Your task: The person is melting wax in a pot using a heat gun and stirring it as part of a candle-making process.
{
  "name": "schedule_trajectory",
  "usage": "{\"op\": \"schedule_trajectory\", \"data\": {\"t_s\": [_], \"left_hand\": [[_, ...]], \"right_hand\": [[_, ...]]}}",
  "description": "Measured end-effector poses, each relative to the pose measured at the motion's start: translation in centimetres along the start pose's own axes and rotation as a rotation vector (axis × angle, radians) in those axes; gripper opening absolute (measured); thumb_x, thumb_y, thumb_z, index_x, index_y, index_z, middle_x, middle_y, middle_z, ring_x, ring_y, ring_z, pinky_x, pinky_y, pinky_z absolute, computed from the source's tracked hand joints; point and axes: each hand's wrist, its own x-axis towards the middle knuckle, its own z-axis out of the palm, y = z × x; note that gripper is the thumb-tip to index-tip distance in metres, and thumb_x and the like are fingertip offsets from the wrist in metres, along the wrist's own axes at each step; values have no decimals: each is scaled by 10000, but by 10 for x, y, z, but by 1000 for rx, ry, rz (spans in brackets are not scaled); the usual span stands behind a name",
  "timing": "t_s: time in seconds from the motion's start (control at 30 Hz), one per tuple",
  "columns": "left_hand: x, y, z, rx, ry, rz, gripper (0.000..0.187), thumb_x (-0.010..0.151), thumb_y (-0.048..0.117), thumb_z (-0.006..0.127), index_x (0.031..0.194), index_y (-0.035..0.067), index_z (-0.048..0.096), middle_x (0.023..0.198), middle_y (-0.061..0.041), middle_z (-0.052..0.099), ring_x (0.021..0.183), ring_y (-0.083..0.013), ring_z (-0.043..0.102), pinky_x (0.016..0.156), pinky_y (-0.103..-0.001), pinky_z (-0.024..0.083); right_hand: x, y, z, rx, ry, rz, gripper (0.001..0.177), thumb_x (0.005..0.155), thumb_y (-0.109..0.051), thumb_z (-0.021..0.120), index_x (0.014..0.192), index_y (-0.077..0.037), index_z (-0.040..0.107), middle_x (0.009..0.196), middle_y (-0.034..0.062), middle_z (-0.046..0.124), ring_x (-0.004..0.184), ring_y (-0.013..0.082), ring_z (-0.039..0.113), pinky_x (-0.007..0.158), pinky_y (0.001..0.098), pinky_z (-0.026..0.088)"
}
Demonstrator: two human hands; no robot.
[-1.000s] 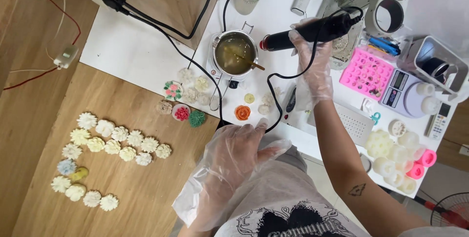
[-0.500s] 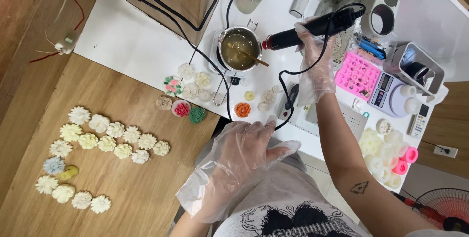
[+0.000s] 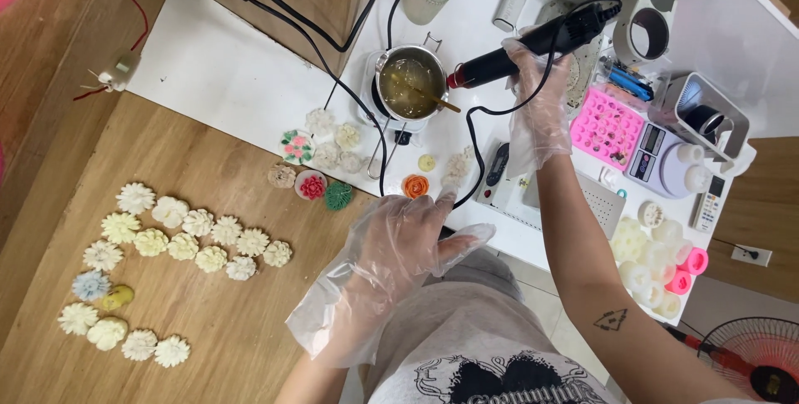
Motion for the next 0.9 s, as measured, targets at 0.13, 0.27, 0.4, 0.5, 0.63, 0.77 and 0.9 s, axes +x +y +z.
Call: {"op": "schedule_trajectory", "data": {"t_s": [0.13,0.27,0.4,0.5,0.63,0.77,0.9], "left_hand": [[-3,2,5,-40,-84,-77,662,833,636,697,1181,73,719,924,-125,766,820,-360,733,762,-459,584],[-9,1,15,-27,28,-49,672,862,647,678,1192,63,710,926,-130,755,835,-356,733,834,-472,585],[-5,3,15,-35,-3,-58,669,844,638,703,1179,58,709,905,-141,751,778,-348,723,796,-479,582],[-5,4,20,-23,88,-6,651,877,604,731,1210,44,703,867,-119,727,769,-329,714,794,-470,579],[-10,4,28,66,256,48,640,904,608,743,1260,78,691,1014,-90,678,894,-298,683,872,-456,558],[-13,3,32,177,343,74,652,914,623,734,1288,92,670,1109,-88,612,990,-307,629,919,-450,542],[-18,5,32,138,335,58,642,939,614,730,1300,86,667,1127,-90,612,994,-304,625,932,-457,543]], "right_hand": [[-2,-2,4,-4,-37,-27,316,938,-30,786,1181,-61,586,990,41,670,765,127,663,562,261,523],[7,10,5,11,-37,-61,291,958,-35,775,1197,-39,609,993,52,678,770,134,667,566,274,529],[23,28,1,28,-20,-107,313,959,-39,771,1214,-33,589,997,54,684,782,138,678,583,284,553],[29,26,-2,-28,-15,-125,348,966,-69,775,1223,-43,542,983,49,678,762,132,668,595,280,559],[36,30,-3,-104,-59,-127,349,983,-101,773,1231,-34,536,978,54,682,752,125,652,616,272,551],[36,21,3,-122,-77,-115,336,973,-92,771,1219,-17,554,978,47,684,769,124,664,621,275,568],[45,27,2,-156,-94,-101,331,960,-87,769,1204,-21,556,960,52,691,736,139,672,594,280,574]]}}
